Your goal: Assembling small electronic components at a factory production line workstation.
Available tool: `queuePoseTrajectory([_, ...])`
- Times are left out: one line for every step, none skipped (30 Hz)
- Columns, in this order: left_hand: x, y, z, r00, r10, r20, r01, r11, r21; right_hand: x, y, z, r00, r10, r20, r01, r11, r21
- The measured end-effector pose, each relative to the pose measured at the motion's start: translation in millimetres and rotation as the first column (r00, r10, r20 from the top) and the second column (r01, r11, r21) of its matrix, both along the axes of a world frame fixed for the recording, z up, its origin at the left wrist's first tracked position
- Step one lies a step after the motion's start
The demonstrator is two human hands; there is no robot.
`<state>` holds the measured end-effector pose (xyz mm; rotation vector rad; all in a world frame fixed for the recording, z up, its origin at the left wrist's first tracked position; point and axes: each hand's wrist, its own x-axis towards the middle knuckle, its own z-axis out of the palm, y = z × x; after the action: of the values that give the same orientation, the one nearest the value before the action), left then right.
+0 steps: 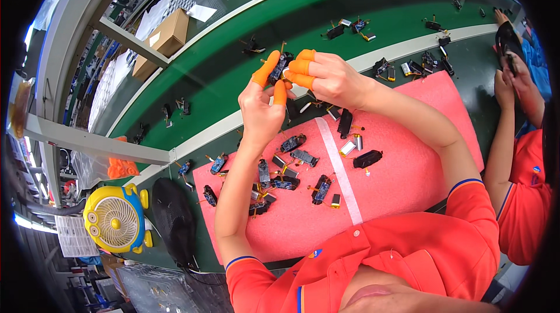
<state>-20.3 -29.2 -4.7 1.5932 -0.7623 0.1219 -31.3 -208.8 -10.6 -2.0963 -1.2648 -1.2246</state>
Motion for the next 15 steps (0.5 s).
queuePoseTrajectory([-1, 1, 1, 1.000, 0.001, 0.001, -0.001, 1.000, 0.000, 0, 1, 0, 1.000, 0.016, 0.008, -0.016, 1.000, -0.007])
queuePoseTrajectory([-2, 0, 2, 0.997, -0.006, 0.082, 0.004, 1.000, 0.018, 0, 0, 0, 0.999, 0.031, 0.013, -0.031, 0.999, -0.015])
queuePoseTrajectory([-3, 0, 3, 0.987, -0.014, 0.162, 0.008, 0.999, 0.037, 0, 0, 0, 0.999, 0.046, 0.019, -0.045, 0.999, -0.023])
queuePoseTrajectory([-4, 0, 4, 0.970, -0.024, 0.241, 0.011, 0.998, 0.056, -1, 0, 0, 0.999, 0.044, 0.018, -0.043, 0.999, -0.023])
queuePoseTrajectory([-4, 0, 5, 0.970, -0.027, 0.241, 0.014, 0.998, 0.056, 0, 1, 1, 0.999, 0.043, 0.007, -0.043, 0.999, -0.011])
queuePoseTrajectory([-4, 1, 6, 0.984, -0.041, 0.174, 0.034, 0.999, 0.039, 0, 3, 2, 0.999, 0.040, -0.004, -0.040, 0.999, 0.003])
queuePoseTrajectory([-3, 2, 7, 0.992, -0.058, 0.108, 0.056, 0.998, 0.023, 1, 4, 3, 0.999, 0.036, -0.014, -0.036, 0.999, 0.018])
queuePoseTrajectory([-2, 3, 8, 0.996, -0.079, 0.042, 0.079, 0.997, 0.006, 0, 6, 4, 1.000, 0.027, -0.013, -0.027, 0.999, 0.022])
queuePoseTrajectory([0, 2, 8, 0.995, -0.093, 0.043, 0.093, 0.996, 0.009, -1, 9, 8, 0.995, -0.014, -0.095, 0.029, 0.986, 0.164])
queuePoseTrajectory([2, 2, 5, 0.998, -0.060, 0.015, 0.060, 0.998, 0.001, -3, 13, 12, 0.983, -0.046, -0.178, 0.098, 0.949, 0.299])
queuePoseTrajectory([3, 3, 2, 0.999, -0.030, -0.012, 0.030, 1.000, -0.006, -4, 16, 16, 0.963, -0.067, -0.262, 0.177, 0.889, 0.423])
queuePoseTrajectory([4, -1, 2, 0.999, -0.014, -0.041, 0.014, 1.000, -0.011, -4, 18, 14, 0.960, -0.100, -0.260, 0.207, 0.881, 0.426])
queuePoseTrajectory([2, -4, 3, 0.995, 0.019, -0.096, -0.020, 1.000, -0.007, -2, 16, 6, 0.949, -0.029, -0.315, 0.145, 0.925, 0.352])
queuePoseTrajectory([-2, -5, 4, 0.987, 0.041, -0.153, -0.041, 0.999, 0.003, -1, 14, -1, 0.925, 0.027, -0.379, 0.089, 0.955, 0.284])
queuePoseTrajectory([-7, -7, 7, 0.982, 0.019, -0.186, -0.026, 0.999, -0.035, 0, 16, -9, 0.945, 0.023, -0.325, 0.070, 0.960, 0.270])
